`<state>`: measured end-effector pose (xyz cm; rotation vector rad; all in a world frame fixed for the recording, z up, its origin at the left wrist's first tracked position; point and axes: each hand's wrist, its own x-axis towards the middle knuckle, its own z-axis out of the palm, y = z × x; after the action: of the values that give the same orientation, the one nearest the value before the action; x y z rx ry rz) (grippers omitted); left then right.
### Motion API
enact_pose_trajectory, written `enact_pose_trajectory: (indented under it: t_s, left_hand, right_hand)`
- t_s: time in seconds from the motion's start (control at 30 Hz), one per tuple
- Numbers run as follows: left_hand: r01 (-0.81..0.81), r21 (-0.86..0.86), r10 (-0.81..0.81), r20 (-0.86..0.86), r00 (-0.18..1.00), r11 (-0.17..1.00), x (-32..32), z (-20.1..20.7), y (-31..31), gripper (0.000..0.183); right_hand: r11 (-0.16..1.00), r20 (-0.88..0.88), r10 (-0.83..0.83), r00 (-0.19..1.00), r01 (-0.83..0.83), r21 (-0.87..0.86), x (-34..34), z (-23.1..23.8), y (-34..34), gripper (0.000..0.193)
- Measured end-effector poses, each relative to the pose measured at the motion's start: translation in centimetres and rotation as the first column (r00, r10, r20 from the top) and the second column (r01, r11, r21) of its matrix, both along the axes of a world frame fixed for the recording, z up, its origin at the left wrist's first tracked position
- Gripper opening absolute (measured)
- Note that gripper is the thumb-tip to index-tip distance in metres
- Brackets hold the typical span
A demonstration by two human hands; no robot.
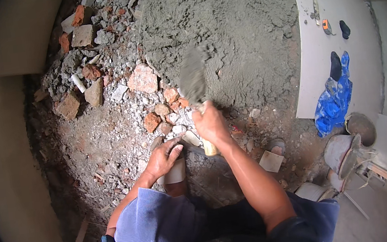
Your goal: The person uses a rubber mallet to tap a white floor tile into place, then stands and clears debris from the floor. They pour cement from a bucket and spread it with a trowel to prepare the subfloor for tiling.
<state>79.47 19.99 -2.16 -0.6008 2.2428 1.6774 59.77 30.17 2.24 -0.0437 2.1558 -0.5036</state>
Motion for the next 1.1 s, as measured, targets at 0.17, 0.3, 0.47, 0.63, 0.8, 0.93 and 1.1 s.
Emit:
enact_pose_trajectory:
  t_s: [0.17, 0.3, 0.47, 0.63, 0.8, 0.93, 1.1]
  left_hand:
    - [-0.346, 0.289, 0.288, 0.224, 0.931, 0.893, 1.4, -1.1, 0.4, 0.034]
    - [-0.353, -0.131, 0.374, 0.196, 0.907, 0.926, 2.1, -1.4, -2.4, 0.030]
    - [-0.501, -0.231, 0.525, 0.054, 0.849, 0.834, 0.2, 2.4, -8.6, 0.035]
    - [-0.652, -0.503, 0.487, -0.434, 0.758, 0.568, -4.7, 9.6, -7.7, 0.033]
    - [-0.701, -0.496, 0.352, -0.623, 0.699, 0.513, -10.2, 21.4, 2.5, 0.030]
    - [-0.499, -0.461, 0.262, -0.485, 0.834, 0.734, -13.4, 27.1, 8.3, 0.028]
    - [0.225, -0.657, -0.271, 0.032, 0.962, 0.720, -10.8, 25.3, 9.1, 0.017]
  right_hand:
    - [0.897, -0.169, 0.415, 0.894, -0.433, -0.088, -2.5, 6.3, 4.4, 0.040]
    - [0.769, -0.665, 0.468, 0.583, -0.639, -0.019, -6.7, 12.8, 11.2, 0.034]
    - [0.903, -0.567, 0.403, 0.718, -0.412, 0.119, -9.7, 13.8, 20.1, 0.026]
    - [0.989, -0.362, -0.108, 0.926, 0.063, -0.135, -8.5, 10.9, 28.8, 0.033]
    - [0.972, -0.510, -0.233, 0.828, 0.181, -0.150, -11.0, 12.1, 34.7, 0.040]
    - [0.922, -0.394, -0.386, 0.834, 0.358, -0.147, -8.5, 15.5, 38.6, 0.043]
    - [0.775, -0.208, -0.625, 0.752, 0.630, -0.049, 0.6, 23.2, 43.8, 0.047]
